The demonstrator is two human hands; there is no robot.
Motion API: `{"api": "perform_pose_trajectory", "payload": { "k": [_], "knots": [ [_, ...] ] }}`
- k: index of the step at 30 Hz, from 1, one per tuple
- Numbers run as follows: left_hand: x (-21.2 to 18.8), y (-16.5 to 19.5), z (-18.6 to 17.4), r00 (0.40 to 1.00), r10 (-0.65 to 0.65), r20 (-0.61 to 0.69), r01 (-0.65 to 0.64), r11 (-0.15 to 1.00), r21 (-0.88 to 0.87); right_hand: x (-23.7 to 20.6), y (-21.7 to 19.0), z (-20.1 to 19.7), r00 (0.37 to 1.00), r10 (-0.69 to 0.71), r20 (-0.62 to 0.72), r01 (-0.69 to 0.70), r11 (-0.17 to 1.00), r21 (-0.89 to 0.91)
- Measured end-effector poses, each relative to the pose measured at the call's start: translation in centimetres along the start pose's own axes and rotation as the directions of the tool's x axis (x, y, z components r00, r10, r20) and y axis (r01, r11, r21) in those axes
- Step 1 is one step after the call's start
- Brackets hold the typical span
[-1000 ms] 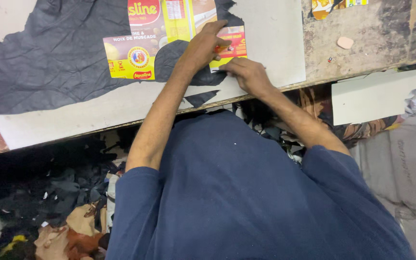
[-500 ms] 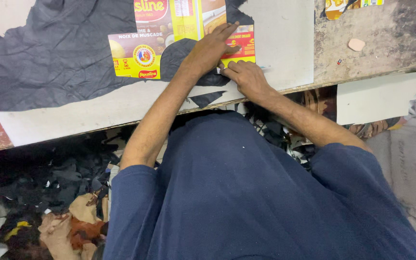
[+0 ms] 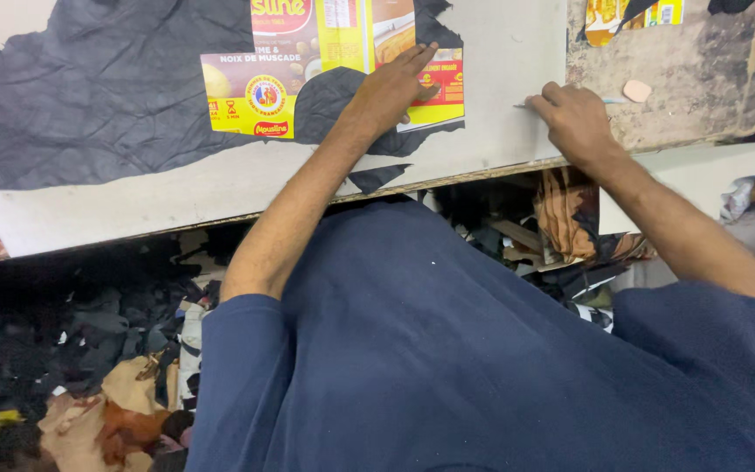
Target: The person lays a large piece of dark fabric on a workbench, places a printed paper template on top, and uses a utility knife to cut the fabric along the template's edges. After cutting, the person removes the template and sets aside the cut fabric piece.
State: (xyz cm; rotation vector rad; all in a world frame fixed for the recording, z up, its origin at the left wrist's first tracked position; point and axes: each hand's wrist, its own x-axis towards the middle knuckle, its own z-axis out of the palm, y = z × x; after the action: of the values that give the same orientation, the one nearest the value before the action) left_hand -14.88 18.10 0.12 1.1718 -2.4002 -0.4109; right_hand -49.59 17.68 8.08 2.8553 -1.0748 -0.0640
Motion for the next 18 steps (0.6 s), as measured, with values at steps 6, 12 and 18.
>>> {"api": "perform_pose_trajectory", "payload": {
  "k": [6, 12, 18],
  "knots": [
    [-3.7, 0.1, -4.2, 0.931, -0.365, 0.025, 0.341, 0.841, -0.421, 2.4, -7.4, -4.5, 0.991, 0.119, -0.053, -0.109, 0.980, 0.168],
    [-17.2, -5.5, -10.6, 0.774, -0.459, -0.436, 0.501, 0.865, -0.021, 5.4, -9.3, -6.4, 0.958, 0.148, 0.244, -0.270, 0.746, 0.609],
    [-19.5, -4.9, -10.6, 0.807, -0.337, -0.485, 0.459, 0.874, 0.157, 12.3, -8.9, -5.7, 0.957, -0.268, -0.114, 0.290, 0.848, 0.443]
  ]
}}
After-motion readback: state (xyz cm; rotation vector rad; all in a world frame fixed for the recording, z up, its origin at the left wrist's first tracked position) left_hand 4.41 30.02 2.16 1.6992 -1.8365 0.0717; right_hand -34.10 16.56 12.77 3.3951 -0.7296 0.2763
